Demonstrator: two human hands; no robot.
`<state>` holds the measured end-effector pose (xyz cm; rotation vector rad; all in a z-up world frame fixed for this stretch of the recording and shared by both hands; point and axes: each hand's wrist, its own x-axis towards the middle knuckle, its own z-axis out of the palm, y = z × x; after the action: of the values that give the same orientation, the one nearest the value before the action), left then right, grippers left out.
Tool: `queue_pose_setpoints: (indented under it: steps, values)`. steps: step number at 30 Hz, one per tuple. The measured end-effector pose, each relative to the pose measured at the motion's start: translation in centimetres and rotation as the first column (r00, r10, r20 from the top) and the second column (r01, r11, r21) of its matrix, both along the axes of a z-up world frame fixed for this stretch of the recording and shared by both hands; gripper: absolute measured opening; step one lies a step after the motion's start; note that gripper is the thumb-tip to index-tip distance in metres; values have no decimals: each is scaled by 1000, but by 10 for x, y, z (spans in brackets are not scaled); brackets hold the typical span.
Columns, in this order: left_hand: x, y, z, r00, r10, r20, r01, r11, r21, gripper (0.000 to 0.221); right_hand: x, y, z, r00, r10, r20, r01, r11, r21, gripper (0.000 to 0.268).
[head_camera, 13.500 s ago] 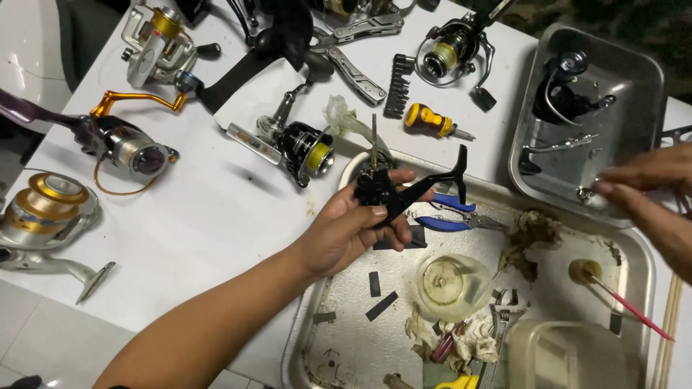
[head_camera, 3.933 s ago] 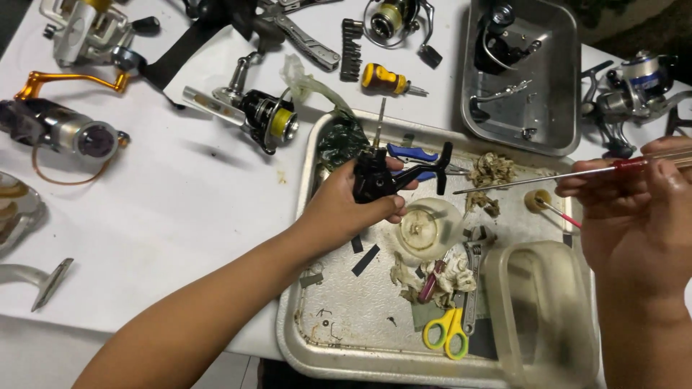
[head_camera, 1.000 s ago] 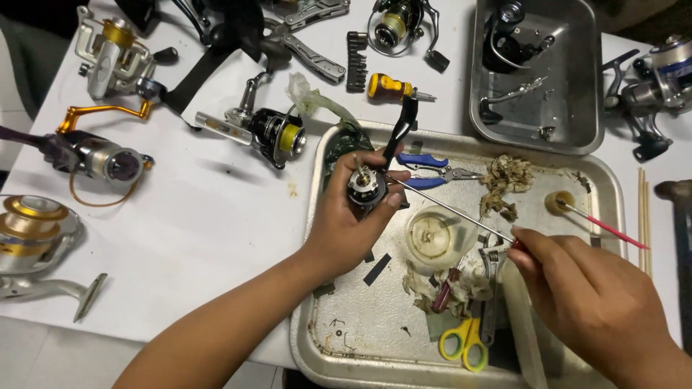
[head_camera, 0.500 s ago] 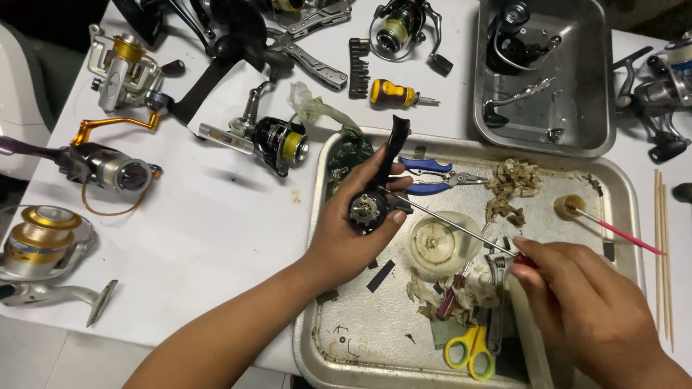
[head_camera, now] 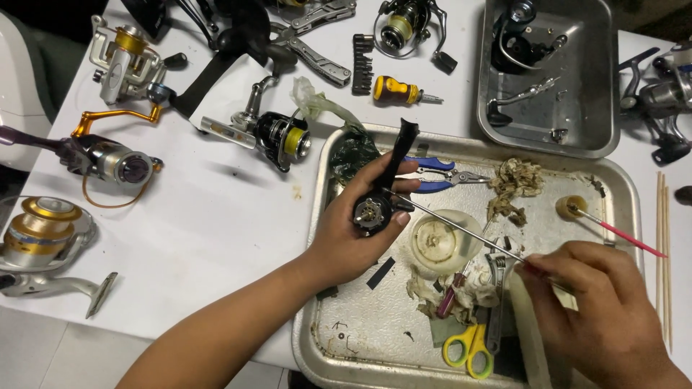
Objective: Assembling and repairing fishing reels by manipulating small internal components and using hand tools like screwdrivers and pliers.
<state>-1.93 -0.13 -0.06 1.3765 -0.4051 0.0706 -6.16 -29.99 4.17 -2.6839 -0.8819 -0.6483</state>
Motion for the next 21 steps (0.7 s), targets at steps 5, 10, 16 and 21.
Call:
queue_pose_setpoints:
  steps: [5,10,16,21]
  values:
    - [0,-1,4,999,-35,-14,35,999,37,58,2,13,18,1000,11,8,-11,1000,12,18]
    - [1,-1,-5,999,-40,-30,39,999,-27,61,5,1,9,996,-16,-82,14,1000,-17,47]
    - [2,2,-3,995,-10,-96,6,999,-44,62,12,16,27,992,-17,-123,22,999,40,25]
    - [0,1,-1,994,31,-109,-44,992,-117,64,14,27,51,995,77,-61,-72,994,85,16]
